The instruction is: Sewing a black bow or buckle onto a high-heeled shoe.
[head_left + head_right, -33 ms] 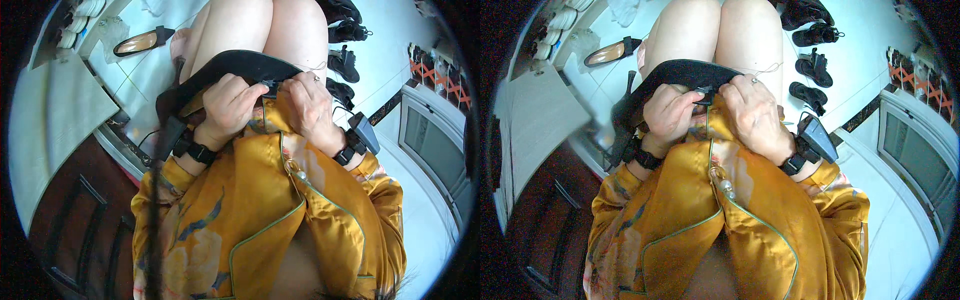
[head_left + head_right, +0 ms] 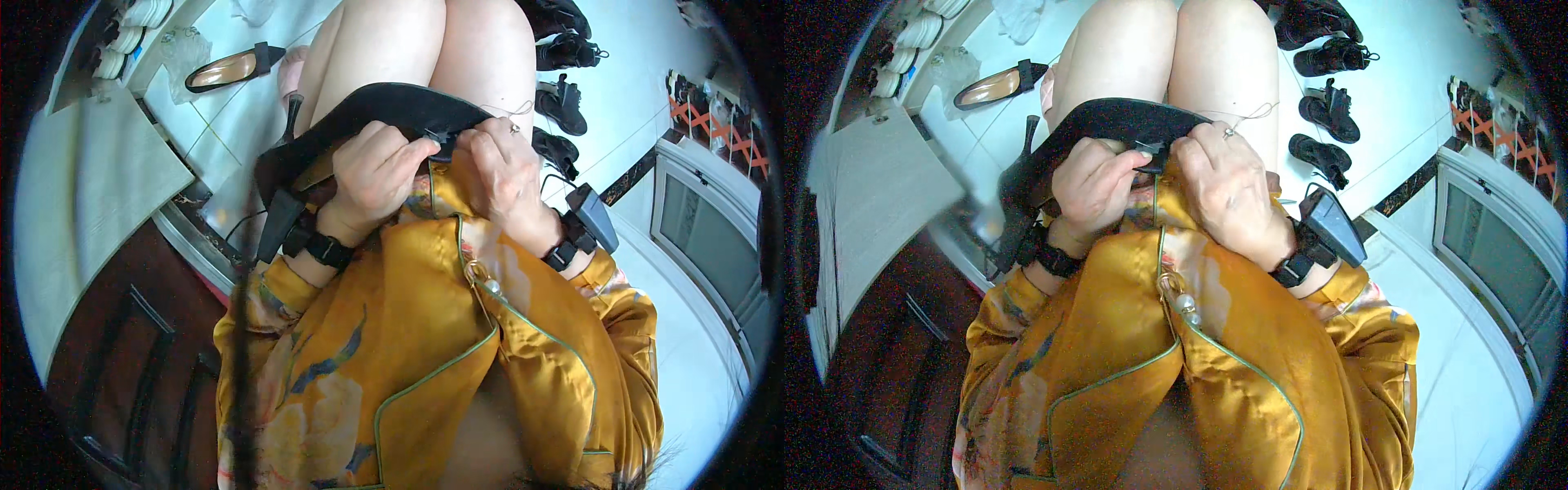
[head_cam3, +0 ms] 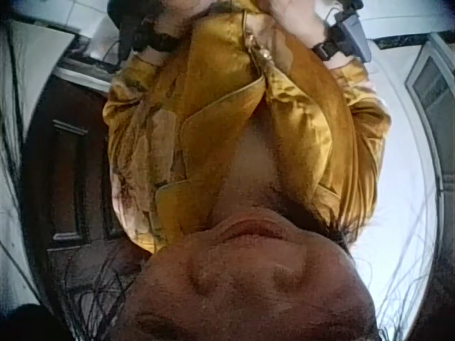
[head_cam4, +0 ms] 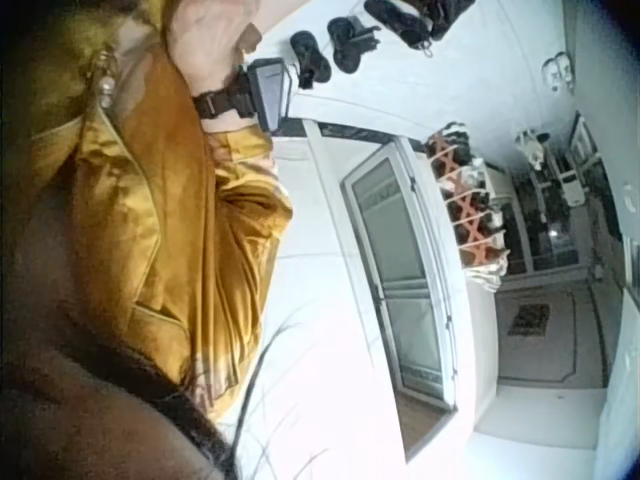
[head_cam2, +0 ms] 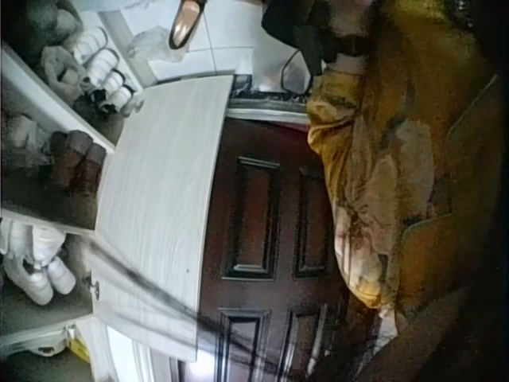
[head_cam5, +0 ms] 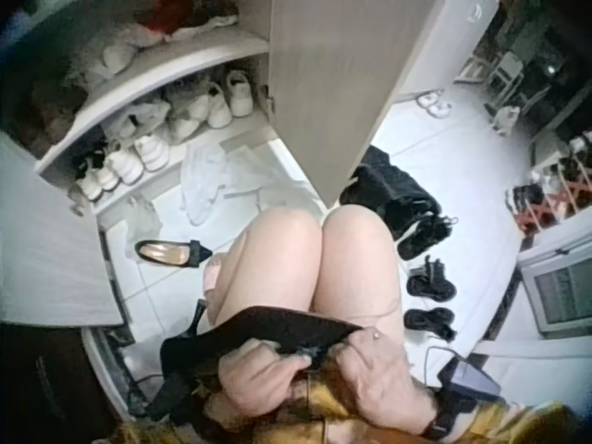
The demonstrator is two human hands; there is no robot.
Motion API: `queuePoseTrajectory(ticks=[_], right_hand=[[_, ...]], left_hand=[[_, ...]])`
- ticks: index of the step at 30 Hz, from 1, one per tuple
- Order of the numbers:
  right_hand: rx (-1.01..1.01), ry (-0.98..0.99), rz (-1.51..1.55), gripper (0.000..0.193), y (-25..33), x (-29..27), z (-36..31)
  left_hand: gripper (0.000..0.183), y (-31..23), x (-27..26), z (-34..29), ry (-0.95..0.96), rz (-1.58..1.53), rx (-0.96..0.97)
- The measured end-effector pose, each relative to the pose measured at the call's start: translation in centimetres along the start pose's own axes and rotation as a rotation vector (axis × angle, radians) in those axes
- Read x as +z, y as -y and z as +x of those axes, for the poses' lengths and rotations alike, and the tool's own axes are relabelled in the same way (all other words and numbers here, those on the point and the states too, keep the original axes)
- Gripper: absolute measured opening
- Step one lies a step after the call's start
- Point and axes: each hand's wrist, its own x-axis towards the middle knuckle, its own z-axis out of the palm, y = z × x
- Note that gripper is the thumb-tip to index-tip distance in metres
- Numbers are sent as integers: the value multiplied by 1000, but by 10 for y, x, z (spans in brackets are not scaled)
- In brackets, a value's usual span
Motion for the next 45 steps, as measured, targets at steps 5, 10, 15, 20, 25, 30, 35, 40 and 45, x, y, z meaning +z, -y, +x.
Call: queuePoseTrajectory(ticks=[5,10,15,20,25,30,35,40,45], right_hand=[[70,43,22,22,2,-2,6],[278,113,116,11,11,-41,31],[90,170,-32,8,13,-28,45],[-62,224,-94,9,14,-23,54],[-96,221,-103,7,12,-17,52],[-133,187,-36,7,8,-16,53],[-43,139,268,6,-4,-14,62],[184,280,378,11,-2,-15,78],[296,206,644,17,-18,4,78]], left_hand=[[23,0,-7,0,107,20,-36],[19,1,-3,-3,67,9,43],[17,-3,-6,1,94,15,63],[14,-6,-9,0,77,23,52],[11,1,-5,-3,62,26,76],[17,0,-8,-2,-7,23,4],[15,-8,1,-10,-129,-164,-464],[13,-18,3,3,-66,-949,-1097],[10,-14,-3,11,77,-859,-1051]])
